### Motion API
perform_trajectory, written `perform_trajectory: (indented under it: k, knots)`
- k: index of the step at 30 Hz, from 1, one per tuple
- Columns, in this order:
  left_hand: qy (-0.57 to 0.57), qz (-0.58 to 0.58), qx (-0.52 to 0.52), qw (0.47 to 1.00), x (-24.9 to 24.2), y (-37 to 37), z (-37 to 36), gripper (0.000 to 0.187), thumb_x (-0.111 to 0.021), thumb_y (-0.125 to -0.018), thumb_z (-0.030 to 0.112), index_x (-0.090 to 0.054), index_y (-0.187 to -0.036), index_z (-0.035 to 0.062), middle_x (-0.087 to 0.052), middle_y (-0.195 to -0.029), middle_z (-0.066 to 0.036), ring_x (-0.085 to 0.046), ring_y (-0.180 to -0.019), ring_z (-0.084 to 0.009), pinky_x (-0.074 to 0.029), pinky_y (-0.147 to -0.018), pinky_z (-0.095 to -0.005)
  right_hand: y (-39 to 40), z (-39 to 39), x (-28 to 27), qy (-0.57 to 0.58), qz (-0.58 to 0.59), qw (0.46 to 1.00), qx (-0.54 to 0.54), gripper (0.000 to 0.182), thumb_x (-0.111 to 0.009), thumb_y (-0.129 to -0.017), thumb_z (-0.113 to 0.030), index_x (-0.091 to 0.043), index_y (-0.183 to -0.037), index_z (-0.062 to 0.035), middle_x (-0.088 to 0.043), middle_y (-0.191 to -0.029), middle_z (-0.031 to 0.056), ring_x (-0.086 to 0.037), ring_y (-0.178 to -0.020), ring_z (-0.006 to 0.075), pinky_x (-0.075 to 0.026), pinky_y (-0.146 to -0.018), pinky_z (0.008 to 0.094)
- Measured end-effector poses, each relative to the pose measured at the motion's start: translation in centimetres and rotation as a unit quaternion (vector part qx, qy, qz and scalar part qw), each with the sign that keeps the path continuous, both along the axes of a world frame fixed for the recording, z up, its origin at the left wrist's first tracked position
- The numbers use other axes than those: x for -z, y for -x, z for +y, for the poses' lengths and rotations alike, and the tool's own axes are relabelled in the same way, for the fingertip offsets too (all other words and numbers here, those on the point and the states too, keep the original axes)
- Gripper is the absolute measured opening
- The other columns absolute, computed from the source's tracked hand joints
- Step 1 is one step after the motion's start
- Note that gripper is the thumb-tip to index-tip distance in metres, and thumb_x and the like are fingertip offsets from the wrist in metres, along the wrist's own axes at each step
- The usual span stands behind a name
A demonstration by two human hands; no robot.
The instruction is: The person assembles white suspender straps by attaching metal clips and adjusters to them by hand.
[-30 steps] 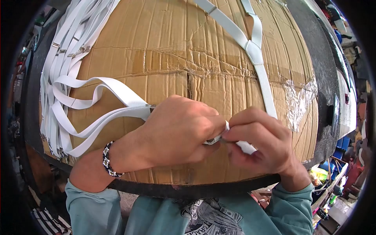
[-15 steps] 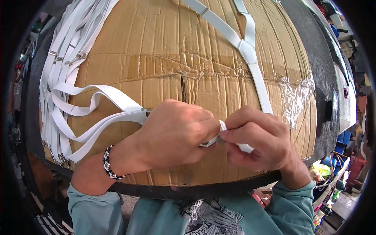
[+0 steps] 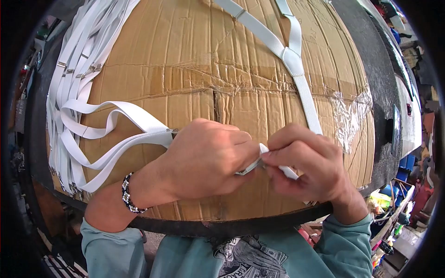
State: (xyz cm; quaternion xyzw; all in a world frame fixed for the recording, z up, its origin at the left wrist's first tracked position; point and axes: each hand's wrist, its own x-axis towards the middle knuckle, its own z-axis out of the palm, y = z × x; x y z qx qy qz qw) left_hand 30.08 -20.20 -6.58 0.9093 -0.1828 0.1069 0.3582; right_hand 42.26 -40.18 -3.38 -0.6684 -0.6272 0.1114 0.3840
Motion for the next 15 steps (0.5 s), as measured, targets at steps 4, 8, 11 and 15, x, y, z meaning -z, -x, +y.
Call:
perform_trajectory:
  k: [4,8,11,15]
  knots:
    - [-0.011,0.006,0.013,1.0,-0.4,0.0,0.0,0.029,-0.082,-0.065,0.014,-0.058,-0.08,0.0072,-0.053,-0.069,-0.008,-0.06,-0.062,-0.0299,-0.046,-0.053,-0.0409,-1.3,-0.4,-0.3,0.047,0.037,0.996,0.06,0.023,-0.075,-0.074,0.01,-0.068,-0.093,-0.0007,-0.069,-0.092,0.0105,-0.066,-0.066,0.0179,-0.052,-0.055,0.0291]
    - [0.004,0.025,0.029,0.999,-0.8,-0.2,0.4,0.023,-0.08,-0.073,0.018,-0.061,-0.081,0.0073,-0.059,-0.072,-0.008,-0.065,-0.068,-0.0307,-0.052,-0.058,-0.0418,0.9,0.7,-0.7,-0.048,0.075,0.996,-0.033,0.023,-0.08,-0.074,0.007,-0.069,-0.092,-0.0014,-0.069,-0.092,0.0108,-0.071,-0.072,0.0212,-0.056,-0.057,0.0317]
    - [-0.012,0.041,0.033,0.999,-0.9,-0.2,0.4,0.022,-0.079,-0.076,0.02,-0.062,-0.082,0.0075,-0.063,-0.074,-0.009,-0.068,-0.071,-0.0308,-0.054,-0.061,-0.0423,1.2,0.8,-0.4,-0.025,0.03,0.999,-0.037,0.025,-0.082,-0.072,0.005,-0.068,-0.092,-0.0024,-0.068,-0.091,0.0111,-0.072,-0.074,0.0241,-0.057,-0.06,0.0326]
    - [-0.009,-0.012,0.013,1.0,0.0,-0.1,0.1,0.03,-0.082,-0.066,0.015,-0.056,-0.079,0.0069,-0.052,-0.068,-0.007,-0.06,-0.061,-0.0299,-0.047,-0.054,-0.0413,0.1,0.3,-0.1,-0.026,0.012,1.0,0.01,0.021,-0.074,-0.075,0.007,-0.06,-0.088,-0.0015,-0.059,-0.086,0.0095,-0.065,-0.067,0.0245,-0.054,-0.055,0.0353]
